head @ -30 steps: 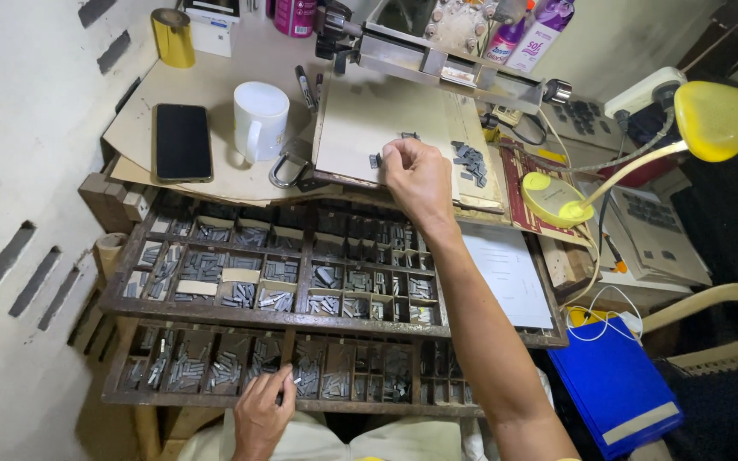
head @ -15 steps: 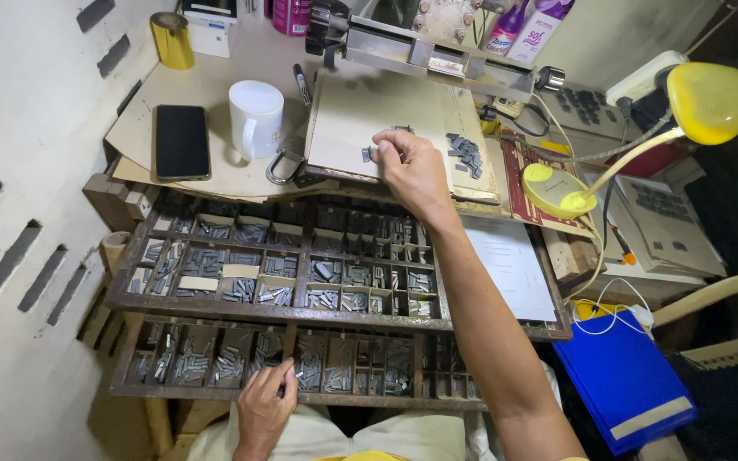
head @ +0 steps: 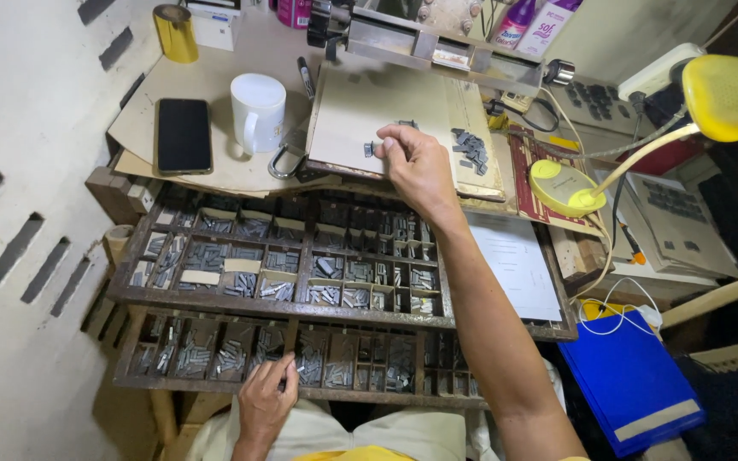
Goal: The person selects individual metal movable type pieces from a compartmentalized wooden case and places them on a flat surface. They repeatedly pick up, inspect, and reposition the type pieces, occasionally moving the case and a sheet of paper to access different compartments.
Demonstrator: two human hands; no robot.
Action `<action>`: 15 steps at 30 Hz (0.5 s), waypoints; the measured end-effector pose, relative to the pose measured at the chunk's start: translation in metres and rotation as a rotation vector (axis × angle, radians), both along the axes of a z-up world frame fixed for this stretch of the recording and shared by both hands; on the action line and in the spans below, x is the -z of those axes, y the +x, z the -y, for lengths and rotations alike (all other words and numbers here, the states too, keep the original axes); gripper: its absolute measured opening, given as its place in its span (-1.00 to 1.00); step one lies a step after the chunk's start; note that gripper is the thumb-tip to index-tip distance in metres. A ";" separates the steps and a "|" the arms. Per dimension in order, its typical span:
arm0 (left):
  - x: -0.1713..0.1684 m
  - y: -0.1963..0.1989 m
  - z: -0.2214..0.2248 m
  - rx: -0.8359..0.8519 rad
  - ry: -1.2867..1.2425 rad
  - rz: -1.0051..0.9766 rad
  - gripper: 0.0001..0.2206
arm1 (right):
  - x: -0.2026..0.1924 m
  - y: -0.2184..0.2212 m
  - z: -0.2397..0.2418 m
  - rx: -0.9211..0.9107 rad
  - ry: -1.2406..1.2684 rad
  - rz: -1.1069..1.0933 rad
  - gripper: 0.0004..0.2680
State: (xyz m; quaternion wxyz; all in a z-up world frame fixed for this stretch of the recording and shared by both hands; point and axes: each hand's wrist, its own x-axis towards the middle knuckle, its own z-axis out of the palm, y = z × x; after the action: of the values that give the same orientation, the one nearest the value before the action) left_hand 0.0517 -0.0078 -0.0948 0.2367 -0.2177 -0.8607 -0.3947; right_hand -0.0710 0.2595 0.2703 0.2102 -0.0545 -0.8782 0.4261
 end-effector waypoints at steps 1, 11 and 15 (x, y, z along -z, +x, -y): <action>0.002 -0.002 -0.001 -0.002 -0.001 0.006 -0.83 | 0.000 -0.001 -0.002 -0.002 -0.001 0.006 -0.83; -0.005 0.001 0.000 -0.004 0.017 -0.027 -0.83 | 0.011 0.033 -0.006 -0.028 0.063 -0.244 -0.80; 0.001 0.000 0.000 0.003 0.038 -0.030 -0.82 | 0.041 0.105 -0.012 0.034 0.158 -0.277 -0.81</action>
State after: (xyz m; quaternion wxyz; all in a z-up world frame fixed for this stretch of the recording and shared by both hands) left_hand 0.0515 -0.0075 -0.0956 0.2531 -0.2205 -0.8490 -0.4081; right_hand 0.0337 0.2712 0.2295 0.3402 0.0068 -0.8706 0.3554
